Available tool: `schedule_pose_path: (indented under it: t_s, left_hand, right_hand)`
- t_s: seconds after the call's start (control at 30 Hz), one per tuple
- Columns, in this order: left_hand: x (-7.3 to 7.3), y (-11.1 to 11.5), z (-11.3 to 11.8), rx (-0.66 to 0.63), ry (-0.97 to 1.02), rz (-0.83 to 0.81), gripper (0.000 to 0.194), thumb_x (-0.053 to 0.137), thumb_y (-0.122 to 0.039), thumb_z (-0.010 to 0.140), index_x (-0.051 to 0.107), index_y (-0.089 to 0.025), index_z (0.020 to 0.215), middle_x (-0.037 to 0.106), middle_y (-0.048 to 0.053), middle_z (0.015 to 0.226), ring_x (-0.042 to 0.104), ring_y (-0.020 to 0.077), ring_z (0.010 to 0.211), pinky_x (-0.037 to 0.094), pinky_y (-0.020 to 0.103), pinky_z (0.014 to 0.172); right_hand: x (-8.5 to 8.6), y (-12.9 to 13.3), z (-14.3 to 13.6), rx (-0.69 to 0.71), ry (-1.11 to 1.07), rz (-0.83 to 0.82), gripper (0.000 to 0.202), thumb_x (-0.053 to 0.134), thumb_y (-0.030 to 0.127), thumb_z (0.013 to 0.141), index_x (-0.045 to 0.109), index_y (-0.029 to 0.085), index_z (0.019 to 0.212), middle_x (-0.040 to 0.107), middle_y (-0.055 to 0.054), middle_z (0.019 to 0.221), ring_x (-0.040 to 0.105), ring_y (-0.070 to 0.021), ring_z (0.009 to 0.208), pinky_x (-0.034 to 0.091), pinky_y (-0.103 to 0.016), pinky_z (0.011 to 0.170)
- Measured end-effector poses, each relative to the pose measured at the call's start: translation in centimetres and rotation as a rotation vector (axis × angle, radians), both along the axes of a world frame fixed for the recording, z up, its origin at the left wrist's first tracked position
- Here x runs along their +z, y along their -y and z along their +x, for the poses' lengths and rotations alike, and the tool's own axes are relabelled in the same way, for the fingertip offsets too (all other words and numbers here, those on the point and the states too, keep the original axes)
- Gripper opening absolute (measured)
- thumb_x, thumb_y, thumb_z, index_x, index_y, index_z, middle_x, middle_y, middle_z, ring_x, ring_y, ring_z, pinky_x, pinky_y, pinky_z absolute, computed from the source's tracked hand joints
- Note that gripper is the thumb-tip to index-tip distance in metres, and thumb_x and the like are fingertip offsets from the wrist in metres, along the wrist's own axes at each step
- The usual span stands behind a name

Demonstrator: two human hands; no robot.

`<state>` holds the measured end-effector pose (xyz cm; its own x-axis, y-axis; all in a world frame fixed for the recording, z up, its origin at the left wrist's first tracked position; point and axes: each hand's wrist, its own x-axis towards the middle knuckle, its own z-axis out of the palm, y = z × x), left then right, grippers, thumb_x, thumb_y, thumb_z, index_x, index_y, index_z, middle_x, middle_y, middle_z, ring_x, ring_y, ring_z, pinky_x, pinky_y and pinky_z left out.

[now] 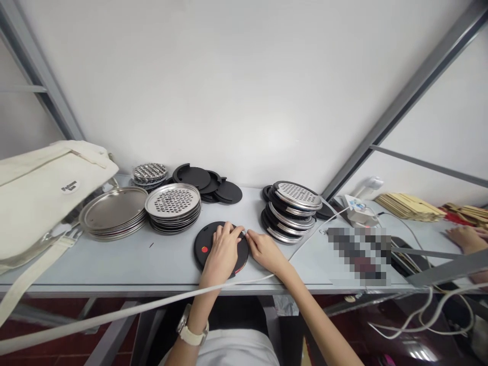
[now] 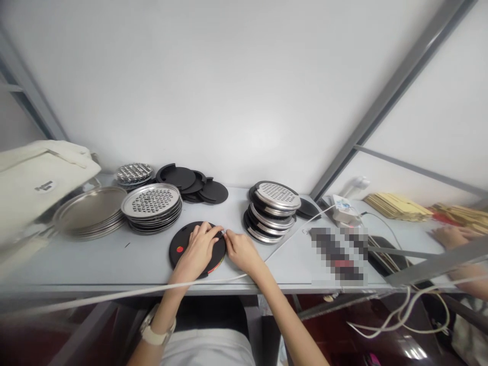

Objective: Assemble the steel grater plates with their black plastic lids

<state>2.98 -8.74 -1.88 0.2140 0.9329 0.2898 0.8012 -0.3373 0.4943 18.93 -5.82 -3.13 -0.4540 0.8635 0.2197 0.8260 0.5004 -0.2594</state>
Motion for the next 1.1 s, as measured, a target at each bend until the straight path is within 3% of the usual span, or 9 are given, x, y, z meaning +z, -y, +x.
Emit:
schedule_pose_path:
  t_s: [0.5,1.1]
  left_hand:
    - [0.1,0.0,-0.1,-0.023,0.01,-0.013,0.037,0.029,-0.016,0.094,0.051,-0.028,0.123,0.047,0.007,0.109,0.043,0.0205,0.096,0.038,0.038,0.089]
    - [0.6,0.0,-0.1,-0.028,-0.059,-0.022,0.035,0.031,-0.019,0.094,0.051,-0.028,0.121,0.046,0.007,0.107,0.043,0.0209,0.094,0.039,0.038,0.085]
  right_hand:
    - [0.8,0.8,-0.6,-0.083,0.009,-0.065,0.027,0.032,0.024,0.098,0.057,0.016,0.09,0.066,-0.005,0.069,0.058,-0.0151,0.06,0.027,-0.025,0.056]
    - [0.6,1.2,-1.1,-0.144,0.003,-0.052,0.026,0.033,0.024,0.097,0.056,0.018,0.088,0.067,-0.004,0.07,0.059,-0.0152,0.061,0.024,-0.026,0.055]
